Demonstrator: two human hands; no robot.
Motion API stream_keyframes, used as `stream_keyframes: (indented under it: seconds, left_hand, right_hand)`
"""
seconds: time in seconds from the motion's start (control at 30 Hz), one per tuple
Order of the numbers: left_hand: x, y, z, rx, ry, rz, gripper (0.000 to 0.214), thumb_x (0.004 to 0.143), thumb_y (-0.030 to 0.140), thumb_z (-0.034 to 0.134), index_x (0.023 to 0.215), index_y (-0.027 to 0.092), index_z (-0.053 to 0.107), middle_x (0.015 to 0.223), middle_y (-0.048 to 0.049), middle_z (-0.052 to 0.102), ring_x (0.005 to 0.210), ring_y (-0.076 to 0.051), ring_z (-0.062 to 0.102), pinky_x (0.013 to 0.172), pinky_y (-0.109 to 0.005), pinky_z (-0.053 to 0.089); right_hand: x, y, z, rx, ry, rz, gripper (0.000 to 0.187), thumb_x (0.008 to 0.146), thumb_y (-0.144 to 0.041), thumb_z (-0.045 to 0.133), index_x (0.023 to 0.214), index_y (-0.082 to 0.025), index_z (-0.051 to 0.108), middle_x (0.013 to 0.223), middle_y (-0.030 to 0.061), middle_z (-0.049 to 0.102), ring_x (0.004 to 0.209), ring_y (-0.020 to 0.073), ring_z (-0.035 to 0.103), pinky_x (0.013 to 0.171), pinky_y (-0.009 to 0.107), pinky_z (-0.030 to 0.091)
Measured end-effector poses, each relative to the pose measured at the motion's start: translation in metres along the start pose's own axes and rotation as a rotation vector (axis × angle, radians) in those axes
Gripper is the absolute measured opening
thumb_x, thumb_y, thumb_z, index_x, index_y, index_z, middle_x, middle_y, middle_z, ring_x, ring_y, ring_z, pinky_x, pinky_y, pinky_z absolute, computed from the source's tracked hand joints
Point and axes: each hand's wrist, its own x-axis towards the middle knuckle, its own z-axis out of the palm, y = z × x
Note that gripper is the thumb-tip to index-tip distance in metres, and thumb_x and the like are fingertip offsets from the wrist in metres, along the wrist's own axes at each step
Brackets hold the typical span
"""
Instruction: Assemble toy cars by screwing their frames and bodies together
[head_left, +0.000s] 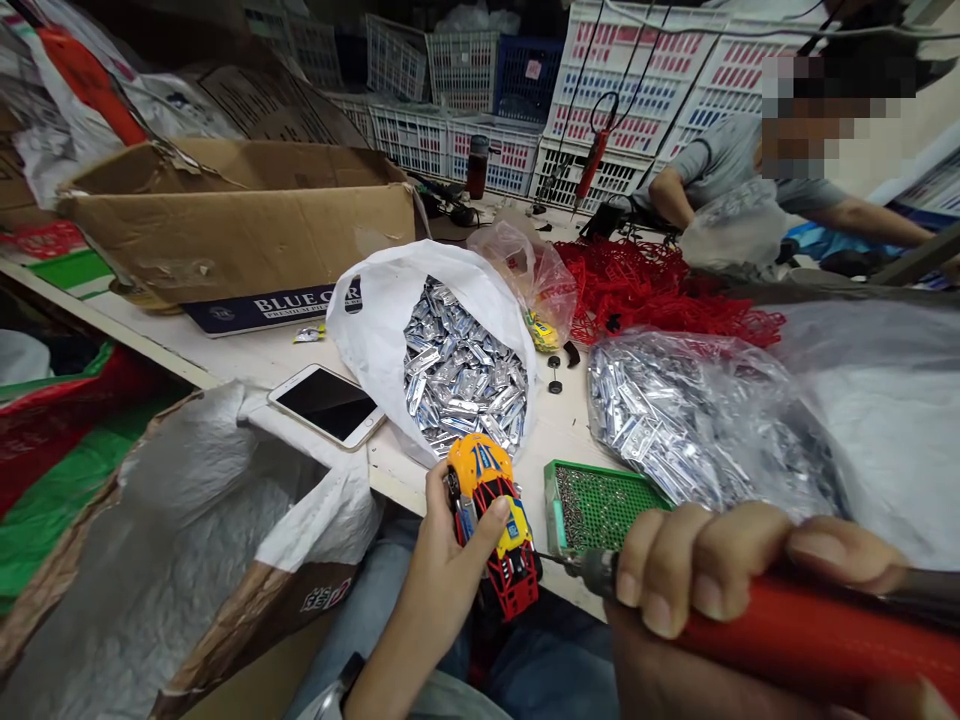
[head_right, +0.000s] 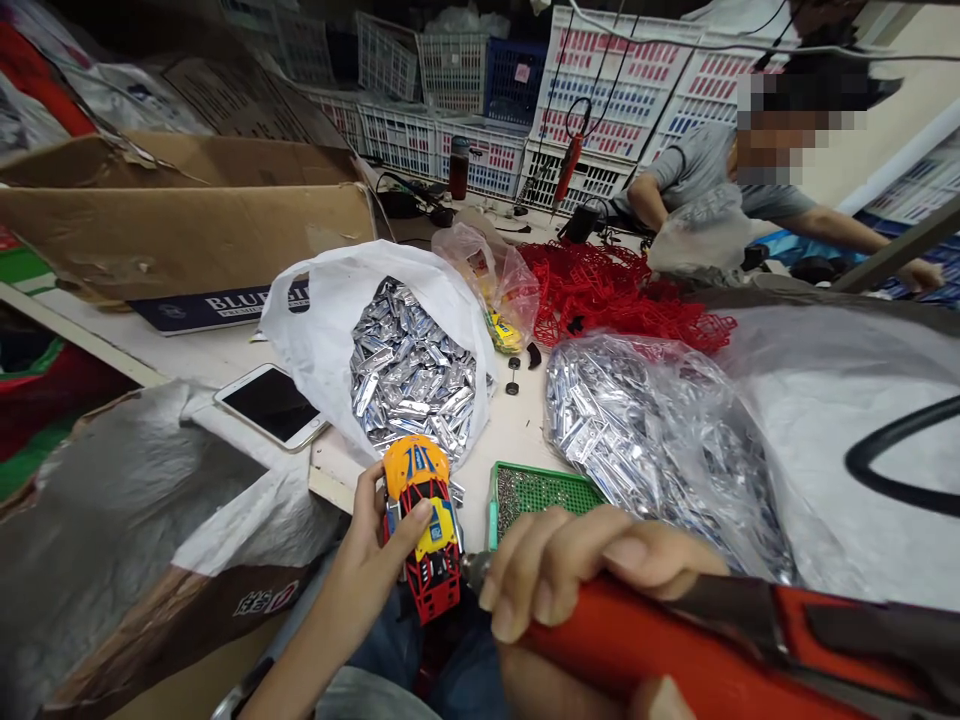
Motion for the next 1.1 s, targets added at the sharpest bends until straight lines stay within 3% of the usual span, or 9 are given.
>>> stream_keyframes:
  seconds: [0.1,0.23,0.33,0.43,0.63,1.1]
  left_hand:
    - [0.001,0.0,0.0,0.013,-0.012,0.009,0.062,0.09,0.058,0.064,0.135,0.026,0.037,0.126,-0.0075,0.064,0.116,-0.026,0.062,0.1,-0.039,0.049]
    - [0.002,-0.002,-0.001,-0.007,-0.031,0.016,0.061,0.09,0.058,0.064,0.134,0.028,0.036,0.123,-0.006,0.064,0.111,-0.025,0.063,0.098,-0.039,0.05]
    - [0.003,-0.004,-0.001,-0.006,-0.032,0.016,0.059,0.09,0.057,0.065,0.133,0.027,0.038,0.121,-0.0057,0.064,0.108,-0.024,0.064,0.096,-0.038,0.051]
    - [0.003,-0.005,-0.001,-0.002,-0.029,0.026,0.059,0.089,0.056,0.067,0.132,0.027,0.039,0.121,-0.0052,0.064,0.11,-0.023,0.063,0.097,-0.037,0.05]
    - [0.002,-0.008,-0.002,-0.005,-0.026,0.017,0.064,0.087,0.056,0.069,0.134,0.026,0.037,0.118,-0.0062,0.066,0.106,-0.024,0.065,0.096,-0.038,0.05]
    - [0.003,-0.007,-0.001,-0.047,-0.023,0.018,0.062,0.088,0.053,0.07,0.133,0.026,0.037,0.121,-0.006,0.066,0.109,-0.024,0.064,0.098,-0.038,0.05]
  right_hand:
    - [0.002,-0.004,0.016,0.06,-0.126,0.052,0.019,0.09,-0.043,0.066,0.105,-0.032,0.068,0.063,-0.0013,0.052,0.044,0.017,0.051,0.044,0.032,0.046]
    - [0.012,-0.013,0.006,-0.011,-0.31,0.255,0.015,0.09,-0.041,0.072,0.102,-0.032,0.07,0.07,0.0034,0.06,0.057,0.0235,0.062,0.054,0.041,0.056]
    - [0.016,-0.016,0.0,0.008,-0.294,0.26,0.016,0.087,-0.042,0.076,0.099,-0.032,0.071,0.067,0.0026,0.058,0.055,0.0221,0.06,0.052,0.039,0.055]
    - [0.014,-0.013,0.007,0.014,-0.31,0.283,0.016,0.087,-0.041,0.075,0.1,-0.032,0.071,0.067,0.0023,0.059,0.055,0.0225,0.06,0.052,0.04,0.056]
    - [0.004,0.004,0.032,0.213,-0.112,0.104,0.017,0.088,-0.036,0.068,0.101,-0.025,0.067,0.065,-0.001,0.053,0.047,0.0153,0.051,0.045,0.03,0.047]
    - [0.005,0.005,0.033,0.234,-0.11,0.125,0.018,0.088,-0.034,0.067,0.101,-0.022,0.066,0.067,0.0002,0.055,0.05,0.0153,0.053,0.047,0.029,0.047]
